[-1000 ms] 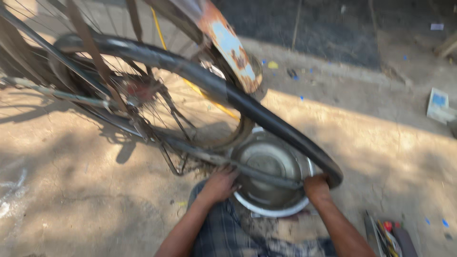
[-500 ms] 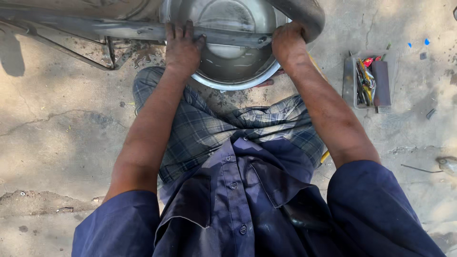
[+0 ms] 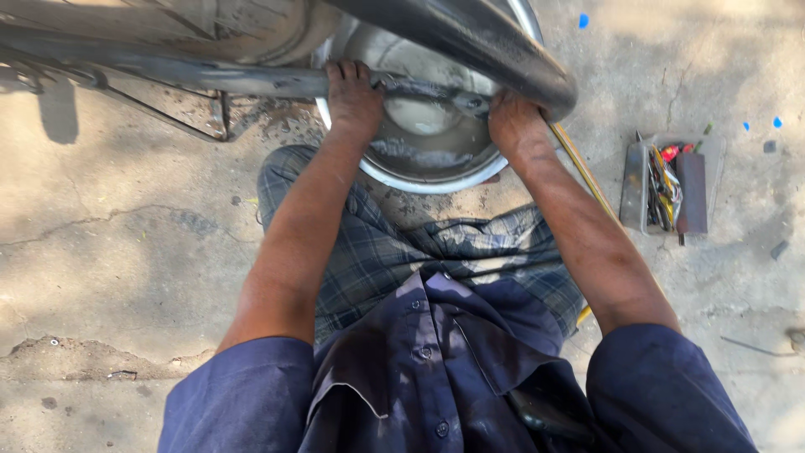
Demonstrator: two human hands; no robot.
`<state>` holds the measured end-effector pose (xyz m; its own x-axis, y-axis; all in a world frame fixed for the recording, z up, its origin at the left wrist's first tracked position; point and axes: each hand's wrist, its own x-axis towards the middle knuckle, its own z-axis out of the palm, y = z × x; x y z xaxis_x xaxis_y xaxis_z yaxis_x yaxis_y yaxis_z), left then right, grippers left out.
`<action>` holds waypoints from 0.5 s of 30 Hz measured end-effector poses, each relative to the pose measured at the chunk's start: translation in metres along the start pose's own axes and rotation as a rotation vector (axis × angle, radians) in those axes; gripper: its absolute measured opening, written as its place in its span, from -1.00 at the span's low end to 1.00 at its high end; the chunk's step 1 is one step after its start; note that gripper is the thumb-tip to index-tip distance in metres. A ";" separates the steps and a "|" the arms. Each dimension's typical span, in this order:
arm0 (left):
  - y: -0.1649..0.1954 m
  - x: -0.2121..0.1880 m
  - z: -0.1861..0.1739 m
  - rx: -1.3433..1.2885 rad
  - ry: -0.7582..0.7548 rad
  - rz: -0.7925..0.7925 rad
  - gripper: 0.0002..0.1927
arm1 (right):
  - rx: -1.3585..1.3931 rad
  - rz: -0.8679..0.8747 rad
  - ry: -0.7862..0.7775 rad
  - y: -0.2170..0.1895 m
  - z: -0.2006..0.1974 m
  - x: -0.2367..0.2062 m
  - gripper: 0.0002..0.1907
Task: The person removes a bicycle tire from the wheel and repeatedly dips it into a metal basin of water to clean it. The person then uses a sanding block to scrub the tire surface before placing it back onto the wheel.
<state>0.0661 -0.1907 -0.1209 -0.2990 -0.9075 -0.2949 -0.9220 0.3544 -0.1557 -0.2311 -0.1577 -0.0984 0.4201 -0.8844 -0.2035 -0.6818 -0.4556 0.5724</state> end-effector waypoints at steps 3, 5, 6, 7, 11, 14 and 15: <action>-0.005 0.002 -0.004 0.040 0.001 0.007 -0.56 | -0.014 0.006 -0.030 0.000 -0.003 0.003 -0.56; -0.007 0.002 -0.007 0.057 -0.003 0.028 -0.56 | -0.025 -0.008 -0.054 0.001 -0.004 0.003 -0.54; -0.008 0.002 -0.008 0.048 -0.004 0.032 -0.57 | -0.029 -0.022 -0.061 0.001 -0.005 0.002 -0.54; -0.009 0.001 -0.009 0.037 -0.008 0.037 -0.58 | -0.030 -0.039 -0.072 0.000 -0.007 0.000 -0.54; -0.009 -0.004 -0.010 0.061 0.001 0.045 -0.57 | -0.048 -0.044 -0.126 -0.003 -0.016 -0.007 -0.54; -0.012 -0.009 -0.011 0.025 0.066 0.059 -0.62 | -0.086 -0.046 -0.087 -0.002 -0.025 -0.014 -0.56; -0.013 -0.011 -0.011 -0.010 0.092 0.079 -0.63 | -0.124 -0.064 -0.107 -0.002 -0.027 -0.016 -0.56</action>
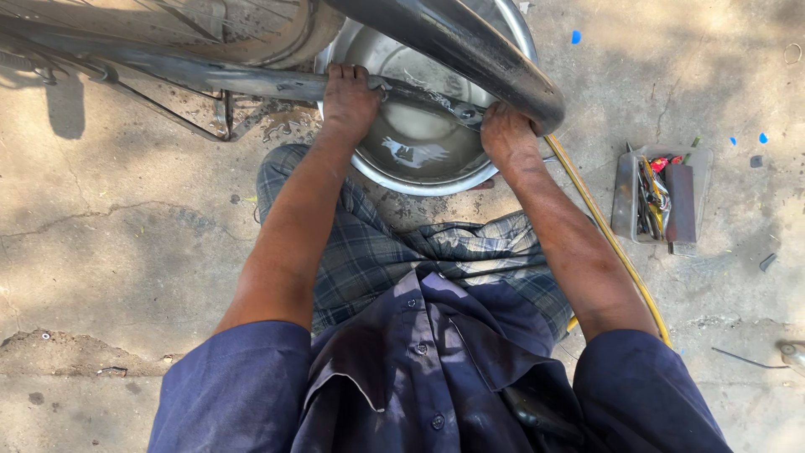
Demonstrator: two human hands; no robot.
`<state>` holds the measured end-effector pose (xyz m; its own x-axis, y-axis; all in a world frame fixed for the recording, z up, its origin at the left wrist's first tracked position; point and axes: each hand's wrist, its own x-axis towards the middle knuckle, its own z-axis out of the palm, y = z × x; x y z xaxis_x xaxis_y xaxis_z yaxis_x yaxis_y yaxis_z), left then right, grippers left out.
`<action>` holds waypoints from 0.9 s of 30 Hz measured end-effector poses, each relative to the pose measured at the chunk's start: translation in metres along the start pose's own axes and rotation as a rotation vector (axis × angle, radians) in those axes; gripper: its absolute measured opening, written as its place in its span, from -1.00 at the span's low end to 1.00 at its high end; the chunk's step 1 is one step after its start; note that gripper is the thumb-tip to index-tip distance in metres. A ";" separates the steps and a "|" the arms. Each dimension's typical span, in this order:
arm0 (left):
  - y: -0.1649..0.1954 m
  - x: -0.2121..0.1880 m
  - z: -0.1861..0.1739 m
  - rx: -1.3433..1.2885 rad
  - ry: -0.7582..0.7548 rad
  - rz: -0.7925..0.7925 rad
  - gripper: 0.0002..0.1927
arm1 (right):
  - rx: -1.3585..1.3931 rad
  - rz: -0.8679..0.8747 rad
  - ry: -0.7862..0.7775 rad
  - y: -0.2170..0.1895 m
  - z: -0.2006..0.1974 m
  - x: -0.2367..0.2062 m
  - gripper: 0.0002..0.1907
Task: The person removes a bicycle tire from the wheel and repeatedly dips it into a metal basin of water to clean it. The person then uses a sanding block to scrub the tire surface before placing it back onto the wheel.
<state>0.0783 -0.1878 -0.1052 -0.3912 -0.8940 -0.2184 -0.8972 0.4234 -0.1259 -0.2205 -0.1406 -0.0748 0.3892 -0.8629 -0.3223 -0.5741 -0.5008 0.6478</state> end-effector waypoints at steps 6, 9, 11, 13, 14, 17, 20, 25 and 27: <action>-0.001 -0.013 0.003 0.032 0.080 -0.040 -0.63 | 0.031 0.054 0.154 -0.013 -0.004 0.000 -0.57; 0.003 -0.019 0.006 0.071 0.059 -0.103 -0.70 | 0.018 0.100 0.220 -0.026 -0.008 0.009 -0.54; 0.005 -0.020 0.008 0.046 0.112 -0.117 -0.69 | 0.042 0.099 0.191 -0.031 -0.014 0.013 -0.56; 0.007 -0.019 0.009 0.102 0.083 -0.141 -0.68 | 0.066 0.080 0.127 -0.033 -0.018 0.017 -0.60; 0.008 -0.018 0.010 0.128 0.080 -0.149 -0.67 | 0.071 0.063 0.046 -0.032 -0.020 0.019 -0.61; 0.009 -0.013 0.009 0.126 0.074 -0.150 -0.65 | 0.099 0.033 -0.143 -0.032 -0.030 0.023 -0.64; 0.009 -0.012 0.008 0.121 0.071 -0.137 -0.64 | 0.141 0.052 -0.210 -0.034 -0.036 0.025 -0.64; 0.009 -0.015 0.003 0.168 0.003 -0.124 -0.60 | 0.027 0.001 -0.271 -0.032 -0.037 0.025 -0.56; 0.009 -0.016 0.001 0.191 -0.027 -0.120 -0.58 | 0.030 0.004 -0.254 -0.031 -0.036 0.024 -0.54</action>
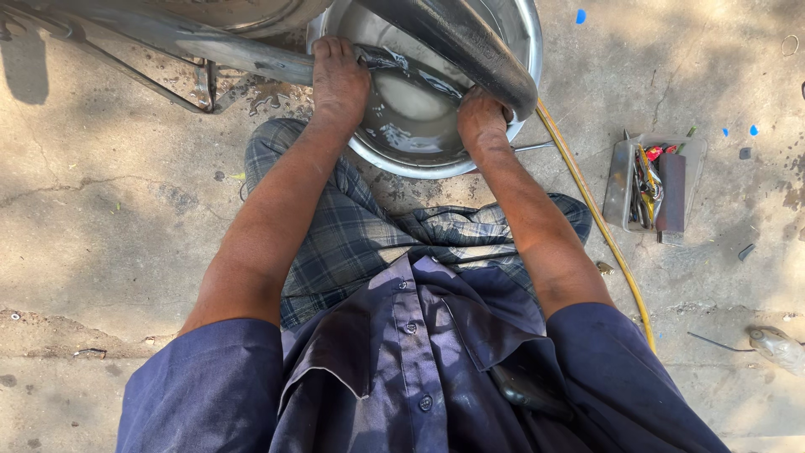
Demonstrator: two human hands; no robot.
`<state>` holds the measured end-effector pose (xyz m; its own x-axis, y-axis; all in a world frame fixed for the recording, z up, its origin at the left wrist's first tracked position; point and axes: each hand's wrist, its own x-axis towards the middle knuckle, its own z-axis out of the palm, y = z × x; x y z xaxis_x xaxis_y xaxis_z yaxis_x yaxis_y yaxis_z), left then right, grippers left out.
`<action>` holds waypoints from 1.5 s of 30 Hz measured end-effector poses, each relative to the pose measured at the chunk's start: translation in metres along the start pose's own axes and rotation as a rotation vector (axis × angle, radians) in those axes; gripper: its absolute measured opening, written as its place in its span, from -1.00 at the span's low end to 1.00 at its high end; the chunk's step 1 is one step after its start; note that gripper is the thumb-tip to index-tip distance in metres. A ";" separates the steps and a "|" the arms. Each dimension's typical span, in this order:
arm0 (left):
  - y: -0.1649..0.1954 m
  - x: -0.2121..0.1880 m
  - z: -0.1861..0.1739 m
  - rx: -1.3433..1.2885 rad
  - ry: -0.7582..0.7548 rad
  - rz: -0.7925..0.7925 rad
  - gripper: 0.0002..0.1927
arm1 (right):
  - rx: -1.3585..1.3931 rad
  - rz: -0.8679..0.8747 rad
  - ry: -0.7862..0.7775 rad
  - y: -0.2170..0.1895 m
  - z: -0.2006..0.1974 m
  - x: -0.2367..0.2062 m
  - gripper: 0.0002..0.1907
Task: The person removes a bicycle tire from the wheel and repeatedly dips it into a metal basin of water to clean it. The person then uses a sanding block to scrub the tire surface before placing it back onto the wheel.
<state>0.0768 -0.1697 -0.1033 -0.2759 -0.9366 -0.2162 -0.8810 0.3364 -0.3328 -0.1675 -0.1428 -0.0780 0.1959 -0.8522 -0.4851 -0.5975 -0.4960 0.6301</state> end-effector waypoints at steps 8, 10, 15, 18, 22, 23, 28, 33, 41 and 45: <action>-0.001 0.004 -0.004 0.021 -0.019 0.021 -0.61 | 0.021 0.023 0.070 0.001 0.012 -0.001 -0.57; 0.000 0.007 -0.004 -0.013 -0.029 0.028 -0.62 | 0.149 0.069 0.126 0.003 0.018 -0.002 -0.53; 0.005 0.016 -0.001 -0.020 -0.004 0.015 -0.60 | 0.114 0.057 0.152 0.005 0.026 -0.001 -0.55; 0.006 0.018 0.000 -0.010 -0.019 0.024 -0.60 | 0.132 0.041 0.085 0.004 0.025 0.004 -0.60; 0.005 0.017 -0.001 -0.003 0.004 0.023 -0.59 | 0.151 0.048 0.123 0.004 0.023 0.005 -0.59; 0.004 0.016 -0.003 -0.003 0.001 0.027 -0.59 | 0.155 0.053 0.127 0.004 0.021 0.004 -0.60; 0.002 0.010 -0.015 0.017 -0.066 0.043 -0.60 | 0.142 0.023 0.054 0.009 0.010 -0.003 -0.63; 0.002 0.009 -0.013 -0.002 -0.041 0.033 -0.60 | 0.194 0.059 0.057 0.007 0.014 0.000 -0.59; -0.002 -0.009 -0.013 -0.244 0.170 0.050 -0.58 | 0.308 0.111 0.149 0.034 0.037 -0.012 -0.69; -0.021 -0.051 -0.029 -0.394 0.278 0.159 -0.65 | 0.260 0.040 0.192 0.065 0.007 -0.057 -0.80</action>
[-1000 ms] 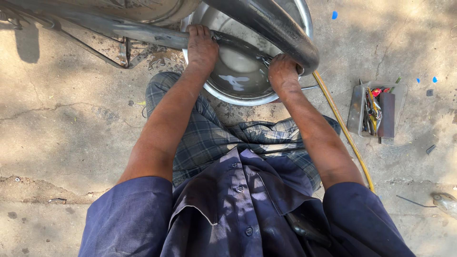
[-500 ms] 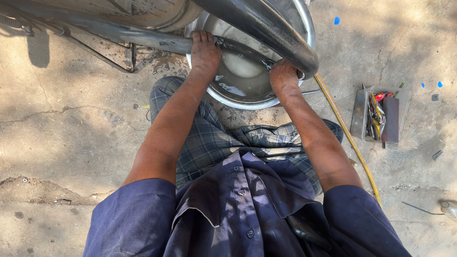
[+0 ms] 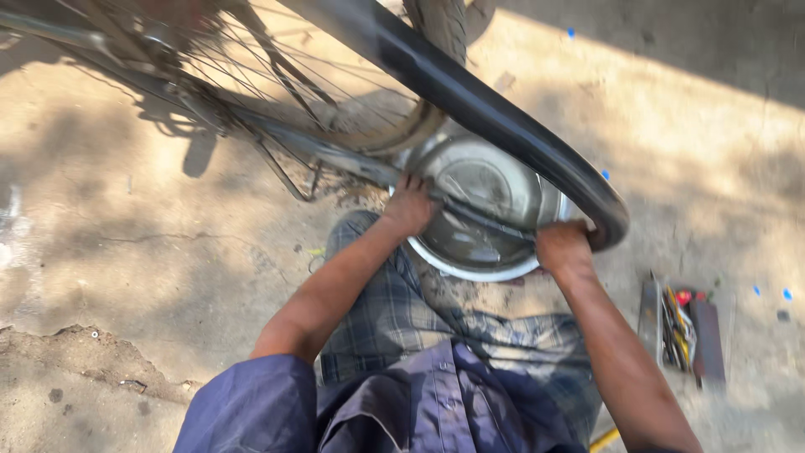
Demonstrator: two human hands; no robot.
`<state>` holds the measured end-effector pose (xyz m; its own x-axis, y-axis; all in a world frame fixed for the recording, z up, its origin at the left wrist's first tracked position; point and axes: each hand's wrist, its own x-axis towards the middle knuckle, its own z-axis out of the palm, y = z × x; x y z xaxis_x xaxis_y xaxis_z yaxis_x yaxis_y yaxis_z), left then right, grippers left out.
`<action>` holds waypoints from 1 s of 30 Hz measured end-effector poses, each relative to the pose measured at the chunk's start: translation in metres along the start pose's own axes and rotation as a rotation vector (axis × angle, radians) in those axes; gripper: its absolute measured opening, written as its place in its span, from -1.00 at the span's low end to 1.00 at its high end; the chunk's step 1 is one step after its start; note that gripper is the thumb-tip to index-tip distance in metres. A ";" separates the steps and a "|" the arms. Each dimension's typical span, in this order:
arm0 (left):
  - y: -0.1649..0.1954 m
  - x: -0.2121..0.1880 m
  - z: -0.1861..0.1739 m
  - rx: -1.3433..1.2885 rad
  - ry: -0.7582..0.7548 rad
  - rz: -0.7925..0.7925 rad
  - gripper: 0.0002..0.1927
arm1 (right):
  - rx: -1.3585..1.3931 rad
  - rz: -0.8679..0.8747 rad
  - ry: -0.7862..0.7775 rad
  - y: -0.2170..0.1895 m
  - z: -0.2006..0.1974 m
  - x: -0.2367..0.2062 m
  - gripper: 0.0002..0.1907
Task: The person removes a bicycle tire from the wheel and repeatedly dips it into a metal basin of water to clean it. The person then uses a sanding block to scrub the tire surface before placing it back onto the wheel.
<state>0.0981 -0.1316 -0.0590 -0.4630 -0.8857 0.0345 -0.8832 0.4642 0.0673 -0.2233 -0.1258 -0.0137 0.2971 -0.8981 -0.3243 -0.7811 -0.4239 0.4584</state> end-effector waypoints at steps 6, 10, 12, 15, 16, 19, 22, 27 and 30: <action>-0.067 -0.084 -0.088 -0.276 0.578 -0.028 -0.54 | 0.378 -0.186 0.177 0.012 -0.091 -0.063 -0.65; -0.183 -0.144 -0.178 -0.139 1.128 -0.393 -0.42 | 0.725 -0.328 0.510 0.003 -0.142 -0.101 -0.57; -0.247 -0.163 -0.225 -0.008 1.280 -0.595 -0.23 | 0.680 -0.340 0.651 0.006 -0.163 -0.113 -0.58; -0.321 -0.170 -0.284 -0.015 1.176 -0.830 -0.15 | 0.573 -0.229 1.055 0.024 -0.188 -0.118 -0.52; -0.336 -0.168 -0.298 0.008 1.113 -0.793 -0.18 | 0.531 -0.164 1.204 0.030 -0.192 -0.117 -0.50; -0.364 -0.158 -0.323 -0.037 0.953 -0.868 -0.32 | 0.608 0.069 1.167 0.047 -0.205 -0.096 -0.23; -0.377 -0.154 -0.333 0.013 0.947 -0.862 -0.44 | 0.627 -0.112 1.139 0.055 -0.221 -0.069 -0.03; -0.410 -0.169 -0.340 -0.149 0.942 -0.849 -0.54 | 0.607 -0.053 0.669 0.026 -0.291 -0.041 -0.09; -0.431 -0.179 -0.341 -0.401 0.993 -0.919 -0.52 | 0.554 -0.093 0.588 -0.006 -0.353 -0.028 -0.12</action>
<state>0.5874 -0.1739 0.2458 0.6520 -0.5782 0.4906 -0.6776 -0.1539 0.7192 -0.0337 -0.1394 0.2846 0.4936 -0.8421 0.2171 -0.8517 -0.5186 -0.0754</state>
